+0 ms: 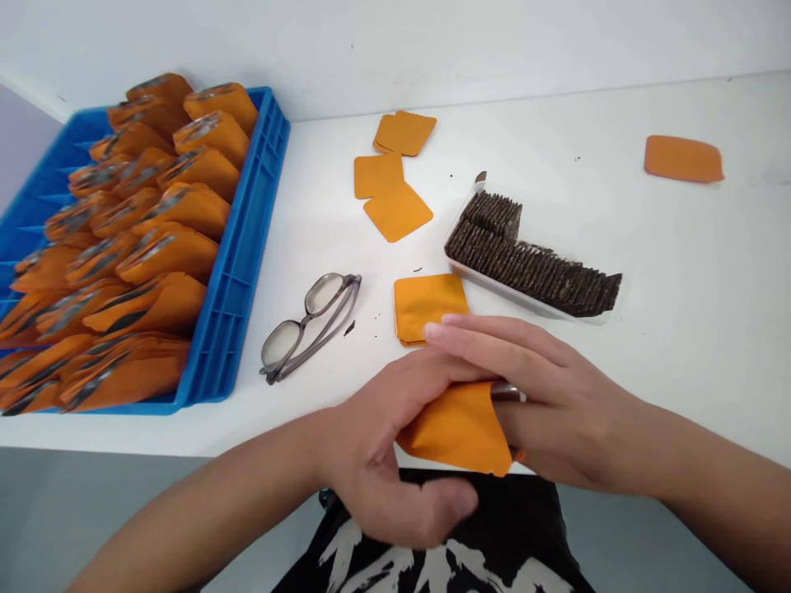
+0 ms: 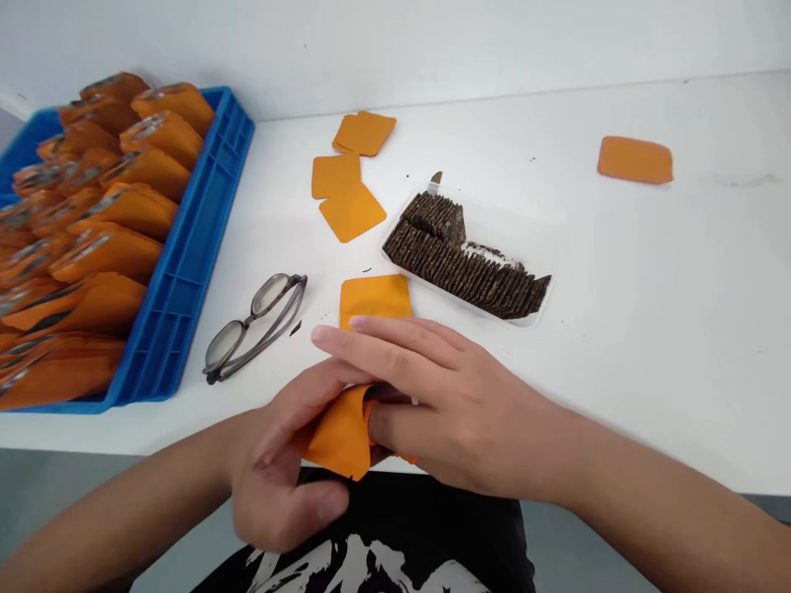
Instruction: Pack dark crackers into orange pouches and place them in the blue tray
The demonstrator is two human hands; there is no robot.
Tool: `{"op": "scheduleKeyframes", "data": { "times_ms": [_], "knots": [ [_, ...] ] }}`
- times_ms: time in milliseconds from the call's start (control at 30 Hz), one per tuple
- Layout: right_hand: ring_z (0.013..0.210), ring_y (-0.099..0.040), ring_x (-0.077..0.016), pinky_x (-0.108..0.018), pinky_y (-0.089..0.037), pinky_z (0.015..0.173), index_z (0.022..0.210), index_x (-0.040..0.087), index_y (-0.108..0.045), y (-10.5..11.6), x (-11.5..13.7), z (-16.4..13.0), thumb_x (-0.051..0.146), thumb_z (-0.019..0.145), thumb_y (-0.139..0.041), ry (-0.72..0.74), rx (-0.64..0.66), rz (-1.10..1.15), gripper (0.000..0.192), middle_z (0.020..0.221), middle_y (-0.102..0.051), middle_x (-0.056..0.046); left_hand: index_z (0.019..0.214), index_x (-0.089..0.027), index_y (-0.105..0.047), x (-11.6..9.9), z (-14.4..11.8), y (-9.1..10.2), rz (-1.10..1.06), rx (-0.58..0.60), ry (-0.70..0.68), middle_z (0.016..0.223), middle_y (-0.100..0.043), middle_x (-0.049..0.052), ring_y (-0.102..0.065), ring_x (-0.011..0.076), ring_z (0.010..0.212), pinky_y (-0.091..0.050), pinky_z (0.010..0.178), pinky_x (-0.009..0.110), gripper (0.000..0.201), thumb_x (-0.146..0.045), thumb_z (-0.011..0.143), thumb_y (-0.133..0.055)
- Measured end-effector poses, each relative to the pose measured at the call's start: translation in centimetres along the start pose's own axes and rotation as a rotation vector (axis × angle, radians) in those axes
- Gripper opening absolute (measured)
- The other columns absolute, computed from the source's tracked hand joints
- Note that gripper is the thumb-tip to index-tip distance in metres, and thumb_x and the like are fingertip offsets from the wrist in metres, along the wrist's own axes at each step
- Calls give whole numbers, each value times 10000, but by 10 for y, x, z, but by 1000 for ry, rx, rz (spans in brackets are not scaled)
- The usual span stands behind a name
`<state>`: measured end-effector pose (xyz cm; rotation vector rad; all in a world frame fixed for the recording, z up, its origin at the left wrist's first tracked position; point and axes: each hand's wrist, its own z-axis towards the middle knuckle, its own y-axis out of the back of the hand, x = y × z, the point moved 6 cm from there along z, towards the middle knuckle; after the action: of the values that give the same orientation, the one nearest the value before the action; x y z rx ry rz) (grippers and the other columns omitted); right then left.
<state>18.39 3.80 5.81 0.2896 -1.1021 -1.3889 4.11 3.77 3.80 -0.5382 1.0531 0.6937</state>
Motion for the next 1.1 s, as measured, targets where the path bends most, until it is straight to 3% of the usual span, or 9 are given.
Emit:
{"op": "scheduleKeyframes", "data": {
  "times_ms": [100,233,333,433,567,733,867,967,1100],
  "knots": [
    [1546,-423,-246,-398,-379,1295,961,153,-707,6,0,-1,112,1029,-533,-9,4,-61,191,1593,-521,-148,1554,-227,-470,2,5,-2,-11,96,18,1152,-671,94,-672,240,1008,-584,1030,409,845,-334,796,-827],
    [1503,-479,-255,-434,-398,1294,920,196,-716,7,4,-2,230,1045,-510,16,66,-99,244,1517,-614,-96,1408,-218,-516,8,7,-13,-56,237,179,880,-639,0,-571,114,663,-573,706,242,591,-182,871,-760],
    [1474,-510,-253,-439,-401,1303,898,203,-691,3,9,-1,231,1040,-489,23,103,-115,249,1532,-611,-78,1194,-207,-531,10,6,-17,-69,219,289,750,-513,-38,-487,105,587,-452,496,211,392,-163,858,-728],
    [1447,-542,-258,-446,-390,1315,947,177,-687,-1,12,1,123,1002,-500,34,101,-175,202,1550,-598,-95,964,-213,-494,10,4,-19,-63,180,349,677,-455,-59,-434,79,532,-361,417,191,303,-90,775,-696],
    [1496,-484,-272,-424,-333,1351,1155,132,-682,-10,13,-1,67,984,-471,56,108,-140,280,1649,-493,-72,825,-213,-443,11,1,-18,-2,39,313,649,-435,-53,-464,78,559,-348,451,189,275,-7,705,-579],
    [1611,-301,-269,-418,-225,1392,1216,99,-645,-16,11,-5,14,977,-415,41,119,-95,342,1689,-416,-97,935,-204,-532,16,-2,-13,-62,-197,261,767,-499,-38,-519,92,664,-392,530,195,377,29,640,-563],
    [1616,-304,-260,-394,-313,1367,1229,100,-662,-8,9,-2,16,967,-515,-20,29,-122,311,1626,-495,-130,1007,-201,-576,14,-4,-5,-138,-357,228,849,-549,-37,-505,66,690,-407,570,172,436,56,657,-615],
    [1592,-360,-254,-408,-410,1321,1276,94,-662,-4,9,1,17,961,-531,-31,-26,-141,349,1562,-570,-145,1043,-197,-594,12,-5,-3,-155,-390,201,852,-587,-34,-521,57,663,-419,556,163,442,53,681,-633],
    [1545,-440,-233,-404,-478,1283,1060,152,-684,1,7,2,-2,899,-564,-31,-101,-120,253,1728,-364,-82,1010,-193,-596,13,-7,2,-98,-451,225,813,-591,-34,-532,66,647,-453,569,180,383,19,701,-670]
  ]
}}
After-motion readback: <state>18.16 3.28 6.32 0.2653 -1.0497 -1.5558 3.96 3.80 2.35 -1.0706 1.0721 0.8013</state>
